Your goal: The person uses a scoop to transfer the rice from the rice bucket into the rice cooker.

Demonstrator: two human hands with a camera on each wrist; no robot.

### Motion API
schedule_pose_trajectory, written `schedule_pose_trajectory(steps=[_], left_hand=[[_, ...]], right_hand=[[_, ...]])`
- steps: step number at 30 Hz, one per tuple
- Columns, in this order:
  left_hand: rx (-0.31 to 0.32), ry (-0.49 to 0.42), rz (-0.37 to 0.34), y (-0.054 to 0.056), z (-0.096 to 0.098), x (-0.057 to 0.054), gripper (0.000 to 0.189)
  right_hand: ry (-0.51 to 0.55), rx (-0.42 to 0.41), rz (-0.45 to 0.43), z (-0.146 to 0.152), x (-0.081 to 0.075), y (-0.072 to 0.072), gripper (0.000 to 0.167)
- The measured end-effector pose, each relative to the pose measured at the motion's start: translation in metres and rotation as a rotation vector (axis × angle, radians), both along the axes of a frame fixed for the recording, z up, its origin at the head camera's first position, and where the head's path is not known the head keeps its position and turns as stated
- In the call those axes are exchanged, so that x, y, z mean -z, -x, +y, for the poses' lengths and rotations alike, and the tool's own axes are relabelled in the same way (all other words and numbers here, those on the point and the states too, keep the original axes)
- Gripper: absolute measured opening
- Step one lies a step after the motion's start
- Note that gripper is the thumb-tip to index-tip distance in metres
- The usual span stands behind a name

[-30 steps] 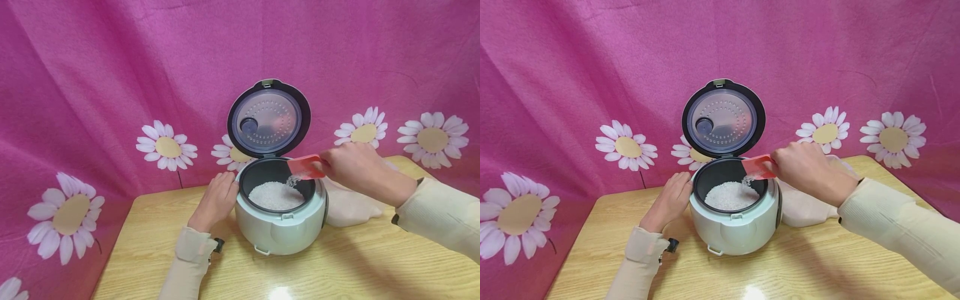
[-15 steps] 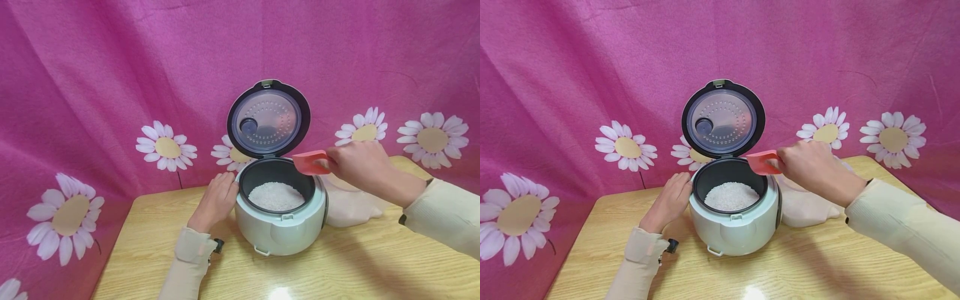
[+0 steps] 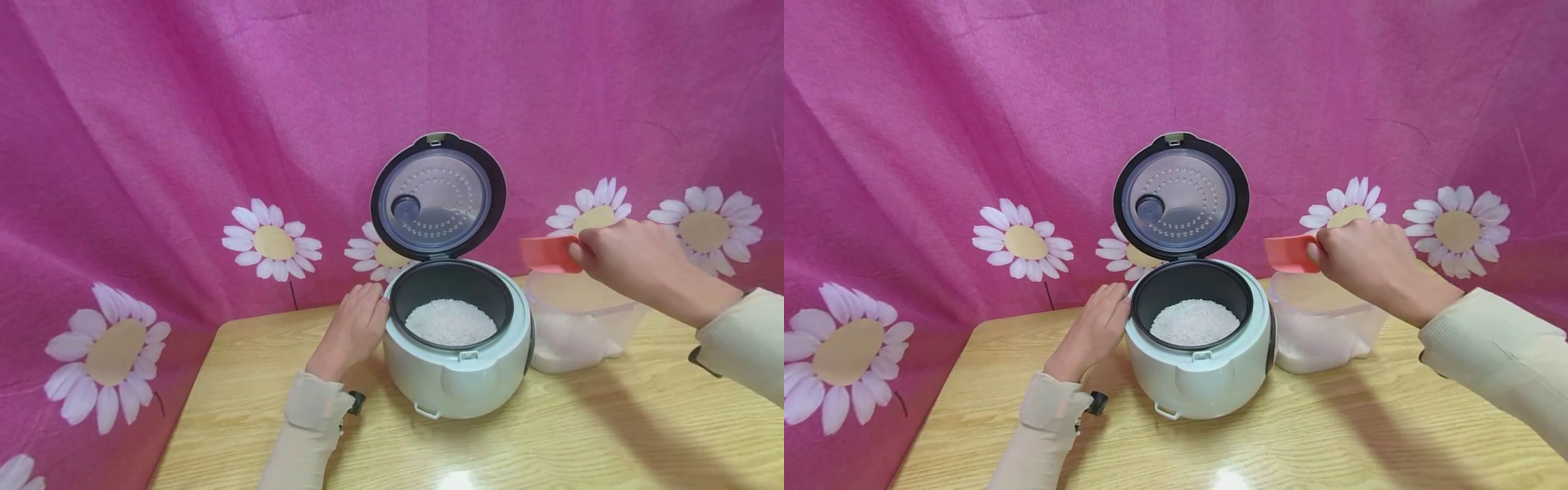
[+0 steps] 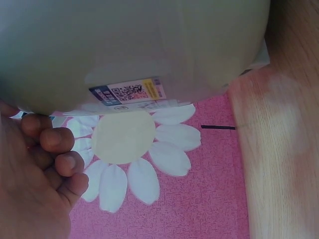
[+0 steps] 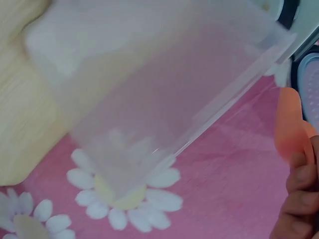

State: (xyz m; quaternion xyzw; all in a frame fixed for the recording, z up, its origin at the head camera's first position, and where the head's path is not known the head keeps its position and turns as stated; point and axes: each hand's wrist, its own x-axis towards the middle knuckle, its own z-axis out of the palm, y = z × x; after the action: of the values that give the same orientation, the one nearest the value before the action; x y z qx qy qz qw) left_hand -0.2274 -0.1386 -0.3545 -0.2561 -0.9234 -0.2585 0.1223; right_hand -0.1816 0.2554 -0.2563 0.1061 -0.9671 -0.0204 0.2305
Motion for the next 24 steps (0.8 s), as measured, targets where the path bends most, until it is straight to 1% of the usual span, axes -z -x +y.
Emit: schedule_pose_trajectory(steps=[4, 10, 12, 15, 17, 24], left_hand=[[-0.001, 0.0, -0.002, 0.0, 0.0, 0.0, 0.018], [-0.004, 0.002, 0.005, -0.001, 0.001, 0.0, 0.019], [-0.004, 0.002, -0.002, -0.001, 0.002, 0.0, 0.018], [-0.005, 0.001, -0.012, -0.001, 0.002, 0.0, 0.018], [-0.005, -0.002, -0.01, -0.001, 0.002, 0.001, 0.018], [-0.004, -0.009, 0.015, -0.001, 0.002, 0.0, 0.019]], right_hand=[[-0.017, 0.045, -0.022, 0.016, 0.0, 0.001, 0.036], [-0.024, 0.078, -0.041, 0.037, 0.003, 0.002, 0.038], [-0.03, 0.088, -0.044, 0.043, 0.005, 0.002, 0.038], [-0.037, 0.094, -0.053, 0.05, 0.01, 0.0, 0.039], [-0.044, 0.085, -0.058, 0.054, 0.012, -0.002, 0.041], [-0.073, 0.074, -0.168, 0.063, 0.016, -0.002, 0.039]])
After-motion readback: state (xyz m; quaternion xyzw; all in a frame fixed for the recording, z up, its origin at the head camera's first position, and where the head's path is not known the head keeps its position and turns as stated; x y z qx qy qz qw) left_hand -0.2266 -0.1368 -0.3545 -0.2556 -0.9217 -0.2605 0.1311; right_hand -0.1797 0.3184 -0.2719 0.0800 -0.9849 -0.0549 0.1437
